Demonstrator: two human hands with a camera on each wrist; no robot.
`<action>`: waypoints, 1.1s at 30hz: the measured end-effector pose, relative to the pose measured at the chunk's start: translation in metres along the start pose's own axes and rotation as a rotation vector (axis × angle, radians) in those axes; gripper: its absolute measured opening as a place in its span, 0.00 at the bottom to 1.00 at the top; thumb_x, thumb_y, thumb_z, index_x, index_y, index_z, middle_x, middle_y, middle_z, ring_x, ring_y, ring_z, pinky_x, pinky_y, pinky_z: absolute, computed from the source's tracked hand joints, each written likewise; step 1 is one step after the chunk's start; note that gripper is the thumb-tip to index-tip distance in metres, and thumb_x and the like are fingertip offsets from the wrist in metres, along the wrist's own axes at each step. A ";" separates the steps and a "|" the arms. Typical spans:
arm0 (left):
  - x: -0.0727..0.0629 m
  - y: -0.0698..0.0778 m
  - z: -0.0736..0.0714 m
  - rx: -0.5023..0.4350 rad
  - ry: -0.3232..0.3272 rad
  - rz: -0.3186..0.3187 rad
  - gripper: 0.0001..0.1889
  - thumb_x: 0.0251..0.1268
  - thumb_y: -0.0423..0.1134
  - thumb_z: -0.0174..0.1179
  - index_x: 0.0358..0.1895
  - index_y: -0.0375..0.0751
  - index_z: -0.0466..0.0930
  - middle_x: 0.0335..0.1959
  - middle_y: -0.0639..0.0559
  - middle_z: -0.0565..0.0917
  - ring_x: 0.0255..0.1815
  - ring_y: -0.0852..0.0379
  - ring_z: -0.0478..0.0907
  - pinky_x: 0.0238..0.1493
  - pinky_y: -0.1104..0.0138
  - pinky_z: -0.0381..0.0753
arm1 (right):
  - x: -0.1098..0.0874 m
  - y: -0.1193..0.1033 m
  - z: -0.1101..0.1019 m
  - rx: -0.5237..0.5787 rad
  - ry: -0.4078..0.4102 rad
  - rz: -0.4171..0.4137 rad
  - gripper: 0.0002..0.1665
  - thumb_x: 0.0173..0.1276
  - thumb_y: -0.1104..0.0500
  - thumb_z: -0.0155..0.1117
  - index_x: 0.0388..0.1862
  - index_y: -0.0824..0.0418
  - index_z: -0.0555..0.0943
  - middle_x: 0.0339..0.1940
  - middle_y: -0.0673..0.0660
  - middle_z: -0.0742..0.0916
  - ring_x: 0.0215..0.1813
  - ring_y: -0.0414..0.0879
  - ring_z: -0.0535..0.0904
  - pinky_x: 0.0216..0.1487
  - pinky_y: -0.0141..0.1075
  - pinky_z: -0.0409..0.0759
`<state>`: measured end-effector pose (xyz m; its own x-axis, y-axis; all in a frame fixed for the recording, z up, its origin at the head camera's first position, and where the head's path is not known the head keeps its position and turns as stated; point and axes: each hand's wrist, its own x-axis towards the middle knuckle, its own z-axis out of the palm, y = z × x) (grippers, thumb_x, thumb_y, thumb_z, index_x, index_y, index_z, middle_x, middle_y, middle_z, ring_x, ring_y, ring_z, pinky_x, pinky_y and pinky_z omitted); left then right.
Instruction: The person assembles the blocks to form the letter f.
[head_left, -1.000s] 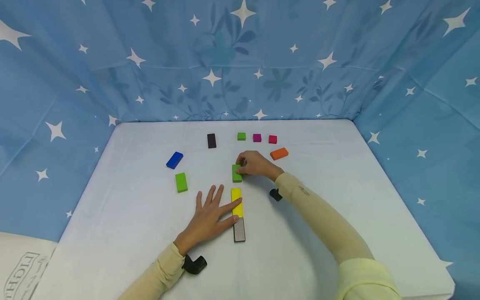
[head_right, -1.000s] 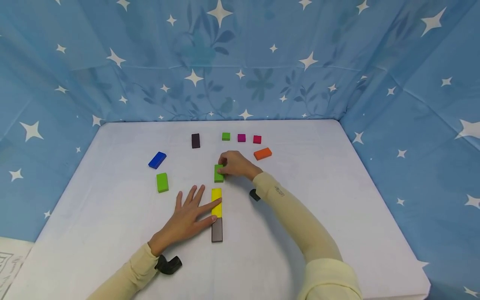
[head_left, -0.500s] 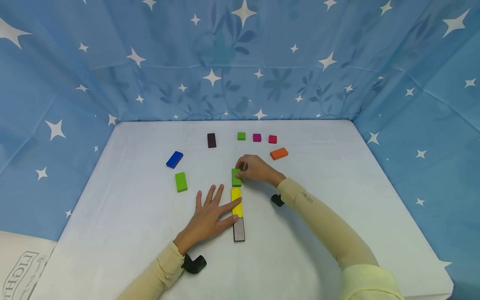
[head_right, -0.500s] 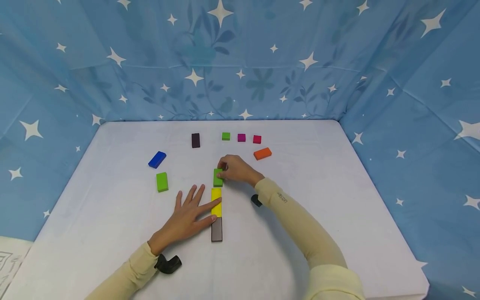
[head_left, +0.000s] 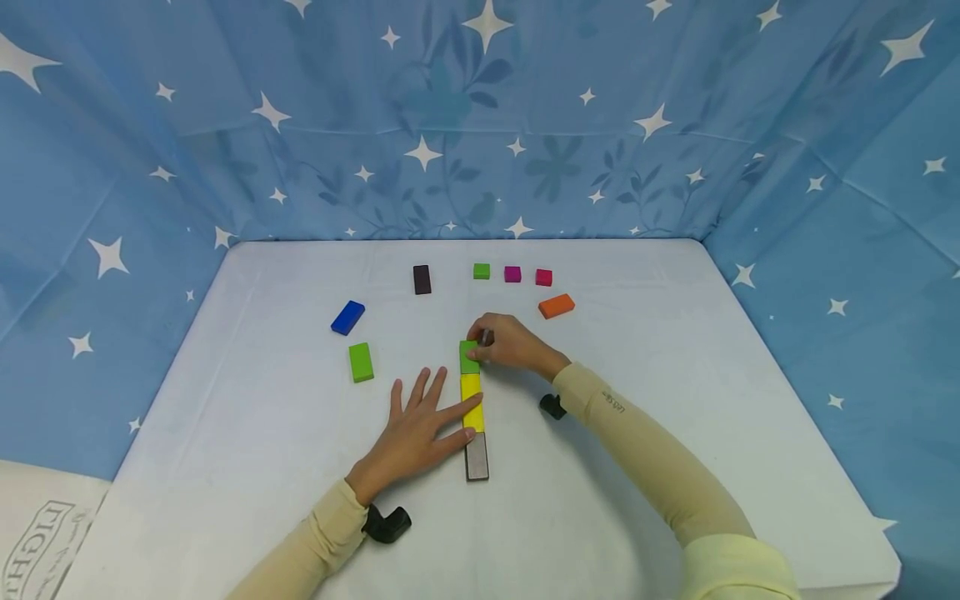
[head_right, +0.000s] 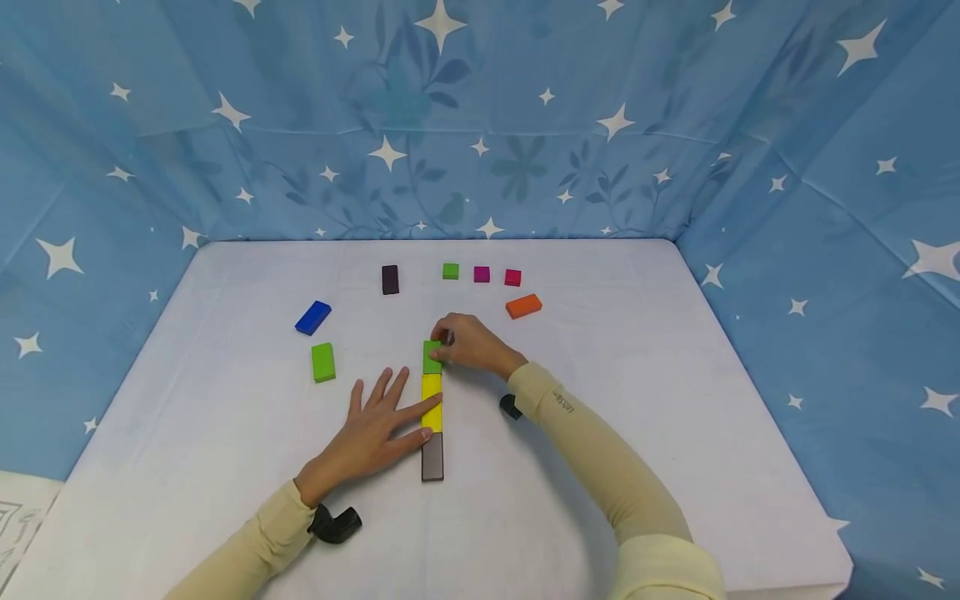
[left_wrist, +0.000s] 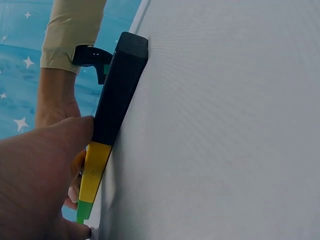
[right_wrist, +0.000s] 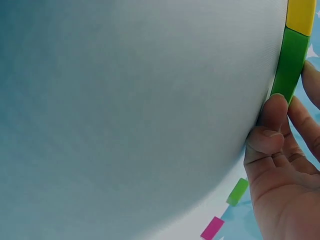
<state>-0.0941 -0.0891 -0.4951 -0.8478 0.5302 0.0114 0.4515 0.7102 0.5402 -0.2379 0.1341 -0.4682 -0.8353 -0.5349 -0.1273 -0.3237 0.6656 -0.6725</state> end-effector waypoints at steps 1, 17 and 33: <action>0.000 0.000 0.000 0.000 -0.001 0.000 0.29 0.82 0.60 0.56 0.81 0.60 0.72 0.87 0.33 0.48 0.87 0.30 0.35 0.75 0.27 0.26 | 0.000 0.000 0.000 0.000 0.000 0.000 0.16 0.74 0.56 0.76 0.55 0.61 0.87 0.45 0.53 0.86 0.47 0.49 0.80 0.53 0.36 0.83; 0.002 0.000 -0.002 0.003 -0.005 0.020 0.29 0.82 0.59 0.56 0.80 0.59 0.73 0.88 0.39 0.50 0.87 0.28 0.38 0.73 0.25 0.29 | -0.003 -0.002 0.001 -0.007 0.000 0.009 0.17 0.74 0.57 0.76 0.57 0.62 0.87 0.46 0.53 0.86 0.48 0.49 0.80 0.53 0.37 0.83; 0.005 0.002 -0.005 0.000 -0.008 0.039 0.30 0.81 0.58 0.57 0.81 0.57 0.73 0.88 0.43 0.52 0.87 0.28 0.39 0.72 0.23 0.30 | -0.007 -0.004 0.000 -0.015 0.001 -0.011 0.19 0.74 0.56 0.76 0.59 0.63 0.86 0.47 0.54 0.86 0.48 0.49 0.80 0.53 0.36 0.83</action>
<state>-0.0990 -0.0874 -0.4903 -0.8272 0.5613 0.0260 0.4844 0.6890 0.5391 -0.2308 0.1354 -0.4648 -0.8319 -0.5420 -0.1191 -0.3398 0.6672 -0.6629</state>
